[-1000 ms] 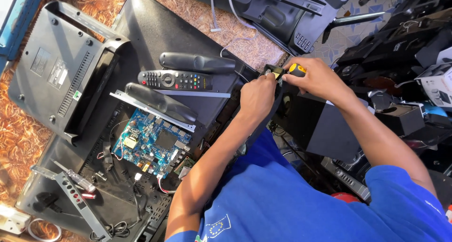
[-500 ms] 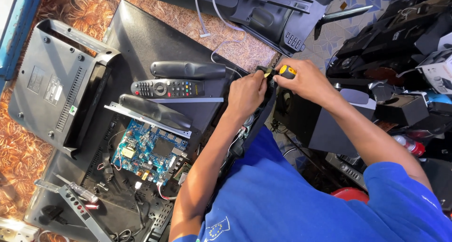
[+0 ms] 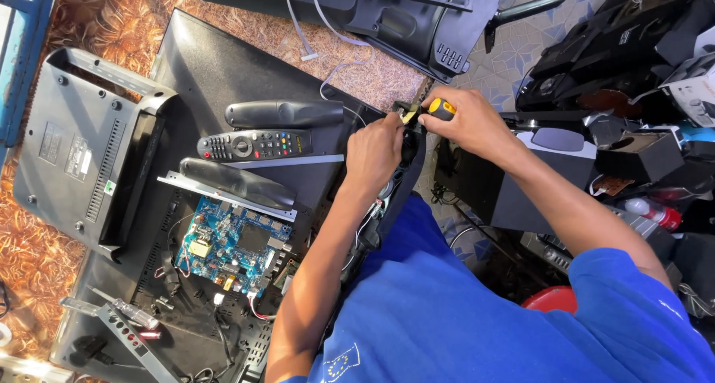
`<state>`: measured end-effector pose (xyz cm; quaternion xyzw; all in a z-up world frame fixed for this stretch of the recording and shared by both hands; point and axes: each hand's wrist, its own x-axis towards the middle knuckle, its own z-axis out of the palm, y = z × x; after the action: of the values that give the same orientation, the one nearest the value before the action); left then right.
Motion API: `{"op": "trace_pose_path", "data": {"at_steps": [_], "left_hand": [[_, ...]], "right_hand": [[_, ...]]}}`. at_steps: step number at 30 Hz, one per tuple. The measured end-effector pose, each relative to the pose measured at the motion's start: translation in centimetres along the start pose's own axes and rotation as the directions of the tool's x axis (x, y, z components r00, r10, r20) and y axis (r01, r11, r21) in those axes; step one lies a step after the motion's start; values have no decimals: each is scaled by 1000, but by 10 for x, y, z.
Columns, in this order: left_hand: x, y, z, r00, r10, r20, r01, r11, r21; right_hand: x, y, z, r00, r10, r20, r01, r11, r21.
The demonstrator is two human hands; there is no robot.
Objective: The person works on the internal components of a television, connecting wires to the circuit board and using a screwdriver to secure parts. They then attach a metal casing to the device and fasten it with screws.
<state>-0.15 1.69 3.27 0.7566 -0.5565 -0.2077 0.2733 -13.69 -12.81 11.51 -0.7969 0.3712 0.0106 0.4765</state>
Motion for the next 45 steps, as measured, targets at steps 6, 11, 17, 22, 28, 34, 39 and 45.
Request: {"op": "trace_pose_path", "data": {"at_steps": [6, 11, 17, 22, 28, 34, 39, 45], "left_hand": [[-13, 10, 13, 983, -63, -170, 45, 993, -105], [-17, 10, 17, 963, -107, -247, 52, 974, -220], [-12, 16, 10, 934, -177, -311, 79, 950, -303], [-11, 12, 5, 954, -152, -258, 48, 929, -367], [-20, 8, 13, 971, -120, -207, 67, 967, -245], [-17, 11, 8, 953, -207, -223, 111, 919, -378], [-14, 20, -8, 969, -202, -145, 141, 926, -351], [-2, 27, -7, 978, -208, -16, 206, 974, -99]], "right_hand": [[0, 1, 2, 1000, 6, -11, -5, 998, 59], [-1, -1, 2, 1000, 2, 14, -4, 990, 138], [2, 1, 4, 1000, -19, 1, 18, 990, 143], [0, -6, 3, 1000, -8, -4, 9, 979, 205], [-3, -8, 4, 1000, 18, 15, -21, 967, 254], [-2, -13, 4, 1000, 23, 19, -28, 966, 258], [-1, -11, 5, 1000, 15, 17, -19, 961, 276], [-1, -12, 6, 999, 6, 33, -14, 969, 248]]}}
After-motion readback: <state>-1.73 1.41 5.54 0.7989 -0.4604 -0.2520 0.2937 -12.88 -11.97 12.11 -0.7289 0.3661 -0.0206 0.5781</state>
